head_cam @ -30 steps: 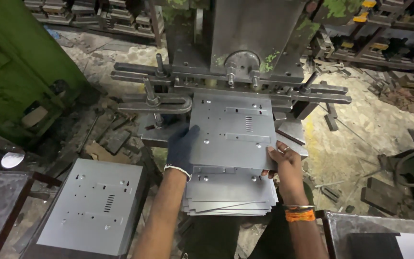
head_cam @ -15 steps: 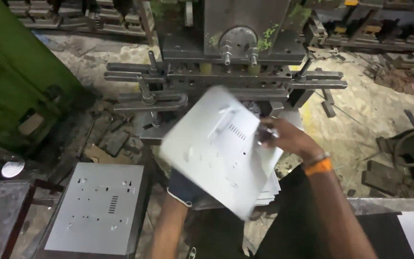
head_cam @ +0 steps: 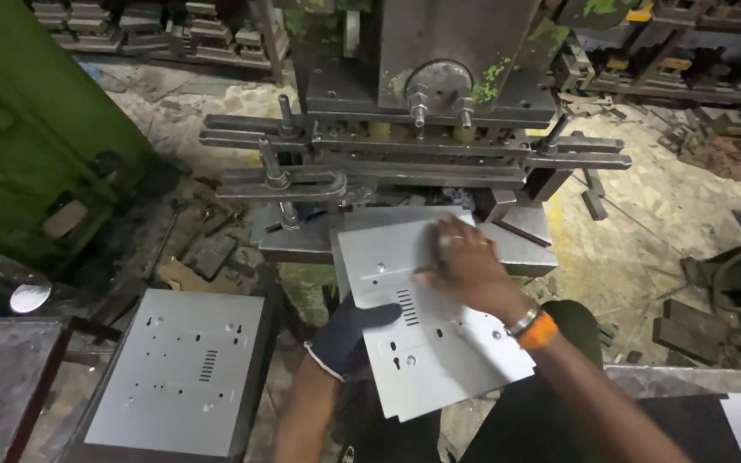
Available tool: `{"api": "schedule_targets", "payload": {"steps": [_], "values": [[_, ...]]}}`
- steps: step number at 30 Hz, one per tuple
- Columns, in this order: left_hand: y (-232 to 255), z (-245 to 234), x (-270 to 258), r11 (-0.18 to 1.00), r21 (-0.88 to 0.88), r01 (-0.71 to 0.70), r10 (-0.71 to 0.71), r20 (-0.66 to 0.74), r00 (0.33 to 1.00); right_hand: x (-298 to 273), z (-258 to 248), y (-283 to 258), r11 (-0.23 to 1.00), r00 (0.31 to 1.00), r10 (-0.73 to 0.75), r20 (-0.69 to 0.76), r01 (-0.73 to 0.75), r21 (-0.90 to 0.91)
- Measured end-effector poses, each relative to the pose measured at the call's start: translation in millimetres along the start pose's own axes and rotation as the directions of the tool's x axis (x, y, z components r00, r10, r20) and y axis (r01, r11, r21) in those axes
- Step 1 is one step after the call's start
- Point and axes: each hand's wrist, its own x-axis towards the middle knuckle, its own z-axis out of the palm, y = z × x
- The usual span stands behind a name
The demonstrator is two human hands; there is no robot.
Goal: The recorder is organizing and stacking processed metal plates at a manual workstation in a factory environment.
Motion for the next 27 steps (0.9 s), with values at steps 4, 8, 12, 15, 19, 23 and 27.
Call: {"api": "schedule_targets", "payload": {"steps": [4, 8, 12, 15, 19, 23, 27], "values": [[38.4, 15.7, 21.7, 0.999, -0.029, -0.029, 0.028, -0.009, 1.0, -41.8, -26.4, 34.7, 0.922, 0.936, 0.314, -0.158, -0.261, 0.286], [45.0, -16.7, 76.3, 0.991, 0.029, -0.13, 0.131, -0.064, 0.989, -40.9, -14.6, 60.9, 0.356, 0.848, 0.528, 0.05, -0.274, 0.893], [17.1, -101.1, 158.9, 0.995, -0.048, -0.086, 0.081, -0.088, 0.993, -20.7, -29.5, 42.6, -0.052, 0.861, 0.5, 0.09, -0.074, 0.996], [9.2, -135.8, 184.5, 0.996, -0.065, -0.056, 0.05, -0.082, 0.995, -4.8, -15.9, 49.2, -0.065, 0.843, 0.531, 0.087, -0.062, 0.996], [-17.1, -182.7, 206.1, 0.993, 0.087, -0.074, 0.087, -0.157, 0.984, -5.1, -8.6, 46.2, -0.033, 0.848, 0.527, 0.049, -0.038, 0.999], [18.4, -125.3, 158.1, 0.992, -0.009, -0.123, 0.114, -0.309, 0.944, -1.6, -2.8, 50.1, -0.025, 0.861, 0.509, 0.025, -0.015, 1.0], [29.3, -80.4, 121.4, 0.977, -0.097, -0.19, 0.126, -0.453, 0.882, -4.5, -22.8, 33.5, -0.044, 0.859, 0.507, 0.066, -0.051, 0.998]]}}
